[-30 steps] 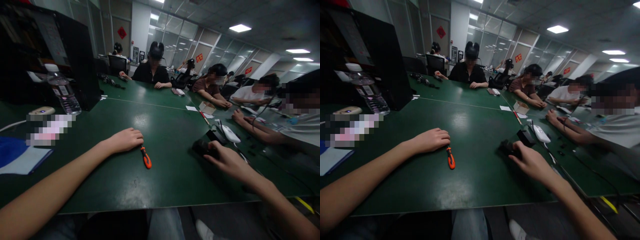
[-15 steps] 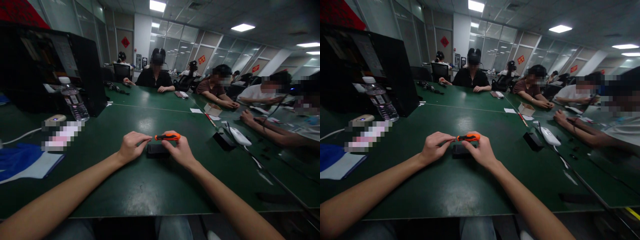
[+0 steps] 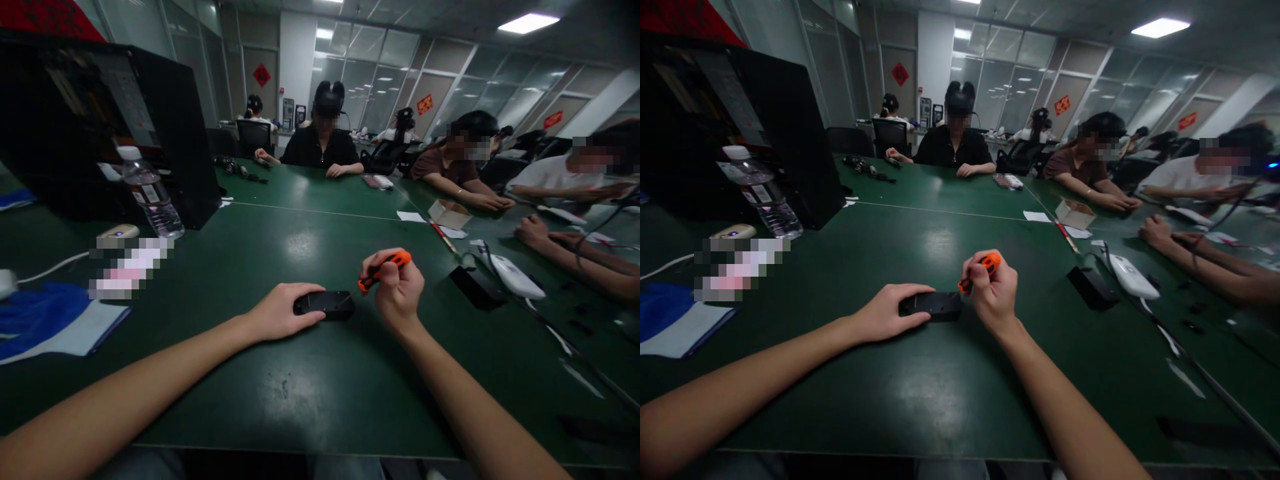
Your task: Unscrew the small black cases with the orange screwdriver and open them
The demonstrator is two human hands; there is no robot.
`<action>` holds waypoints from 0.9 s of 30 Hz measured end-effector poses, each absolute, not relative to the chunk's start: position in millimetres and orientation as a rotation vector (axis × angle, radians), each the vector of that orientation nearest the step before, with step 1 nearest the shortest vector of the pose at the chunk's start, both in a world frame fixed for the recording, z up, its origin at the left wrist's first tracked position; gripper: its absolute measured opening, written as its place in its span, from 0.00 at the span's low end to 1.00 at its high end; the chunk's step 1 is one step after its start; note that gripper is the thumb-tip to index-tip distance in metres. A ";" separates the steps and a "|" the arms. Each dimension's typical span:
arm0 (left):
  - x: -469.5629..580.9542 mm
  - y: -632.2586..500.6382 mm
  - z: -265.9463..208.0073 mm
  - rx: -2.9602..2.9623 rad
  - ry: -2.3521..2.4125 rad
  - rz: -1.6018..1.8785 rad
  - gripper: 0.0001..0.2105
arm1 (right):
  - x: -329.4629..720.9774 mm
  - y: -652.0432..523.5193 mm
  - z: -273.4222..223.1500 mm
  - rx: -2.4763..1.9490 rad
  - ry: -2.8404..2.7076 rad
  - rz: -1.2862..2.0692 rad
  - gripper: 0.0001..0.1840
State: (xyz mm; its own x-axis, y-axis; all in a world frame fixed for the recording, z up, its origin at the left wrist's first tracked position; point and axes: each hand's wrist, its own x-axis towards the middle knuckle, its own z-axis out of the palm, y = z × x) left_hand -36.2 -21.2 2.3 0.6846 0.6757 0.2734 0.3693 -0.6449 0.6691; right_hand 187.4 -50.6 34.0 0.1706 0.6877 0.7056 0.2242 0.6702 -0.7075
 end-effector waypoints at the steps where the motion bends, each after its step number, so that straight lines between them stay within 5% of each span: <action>1: -36.2 -21.0 2.9 2.314 0.801 0.687 0.21 | 186.6 -52.2 33.8 -0.822 -1.377 0.412 0.21; 22: -37.1 -19.4 3.5 2.379 0.766 0.693 0.20 | 184.2 -60.2 29.4 -0.813 -1.583 0.270 0.13; 27: -37.9 -21.4 2.7 2.476 0.670 0.764 0.21 | 174.6 -61.6 32.8 -0.750 -1.536 0.369 0.30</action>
